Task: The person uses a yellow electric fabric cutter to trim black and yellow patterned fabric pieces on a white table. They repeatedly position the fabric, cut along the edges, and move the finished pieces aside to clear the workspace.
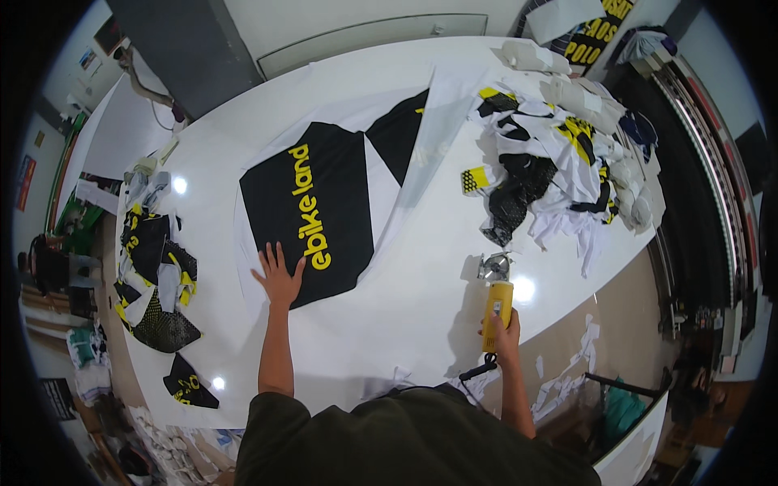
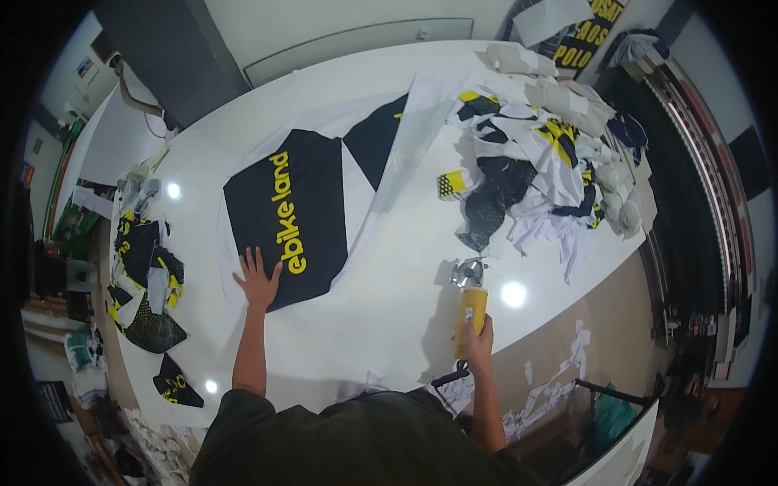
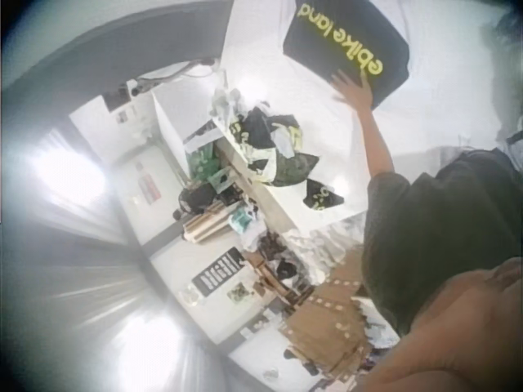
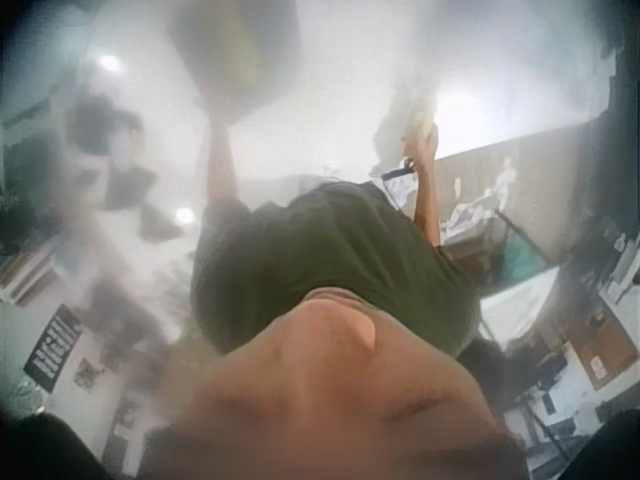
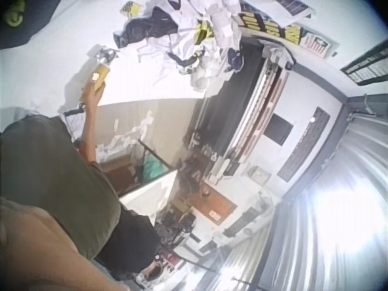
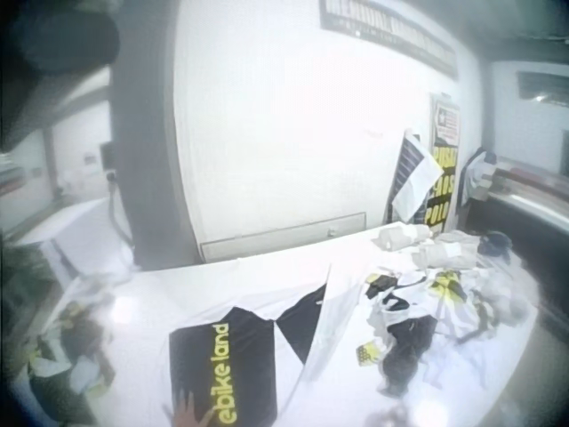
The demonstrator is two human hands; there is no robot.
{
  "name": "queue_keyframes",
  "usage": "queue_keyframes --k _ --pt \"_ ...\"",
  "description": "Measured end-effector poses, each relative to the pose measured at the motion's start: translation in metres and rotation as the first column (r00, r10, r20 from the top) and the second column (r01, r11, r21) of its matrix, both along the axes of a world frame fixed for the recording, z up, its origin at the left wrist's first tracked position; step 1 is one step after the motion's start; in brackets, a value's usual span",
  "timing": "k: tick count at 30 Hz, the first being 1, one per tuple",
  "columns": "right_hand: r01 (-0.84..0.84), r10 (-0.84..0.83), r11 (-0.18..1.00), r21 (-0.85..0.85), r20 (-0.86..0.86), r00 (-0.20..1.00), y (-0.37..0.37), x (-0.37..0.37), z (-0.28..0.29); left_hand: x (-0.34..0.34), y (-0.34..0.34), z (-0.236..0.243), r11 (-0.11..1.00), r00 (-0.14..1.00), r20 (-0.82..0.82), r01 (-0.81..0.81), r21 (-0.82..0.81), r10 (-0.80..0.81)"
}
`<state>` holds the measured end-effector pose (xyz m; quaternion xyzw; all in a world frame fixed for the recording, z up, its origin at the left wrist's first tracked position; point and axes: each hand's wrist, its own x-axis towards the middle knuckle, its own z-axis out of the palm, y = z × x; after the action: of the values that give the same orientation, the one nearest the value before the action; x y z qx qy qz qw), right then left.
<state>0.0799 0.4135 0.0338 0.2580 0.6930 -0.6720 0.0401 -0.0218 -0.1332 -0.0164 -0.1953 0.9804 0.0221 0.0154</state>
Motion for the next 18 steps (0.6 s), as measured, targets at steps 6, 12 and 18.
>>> queue_keyframes --k 6,12,18 --pt "-0.09 0.095 0.993 0.075 -0.059 0.994 -0.033 -0.011 -0.016 0.097 -0.021 -0.008 0.996 0.995 -0.062 -0.085 -0.022 0.084" --pt "-0.08 0.08 0.997 0.0 0.026 0.996 -0.049 -0.026 -0.015 0.132 0.013 0.003 0.979 0.953 -0.3 0.025 0.204 0.038" --pt "-0.103 0.067 0.91 0.402 0.104 0.992 -0.009 -0.045 -0.047 0.152 0.105 0.03 0.794 0.849 -0.355 0.506 0.335 -0.391"
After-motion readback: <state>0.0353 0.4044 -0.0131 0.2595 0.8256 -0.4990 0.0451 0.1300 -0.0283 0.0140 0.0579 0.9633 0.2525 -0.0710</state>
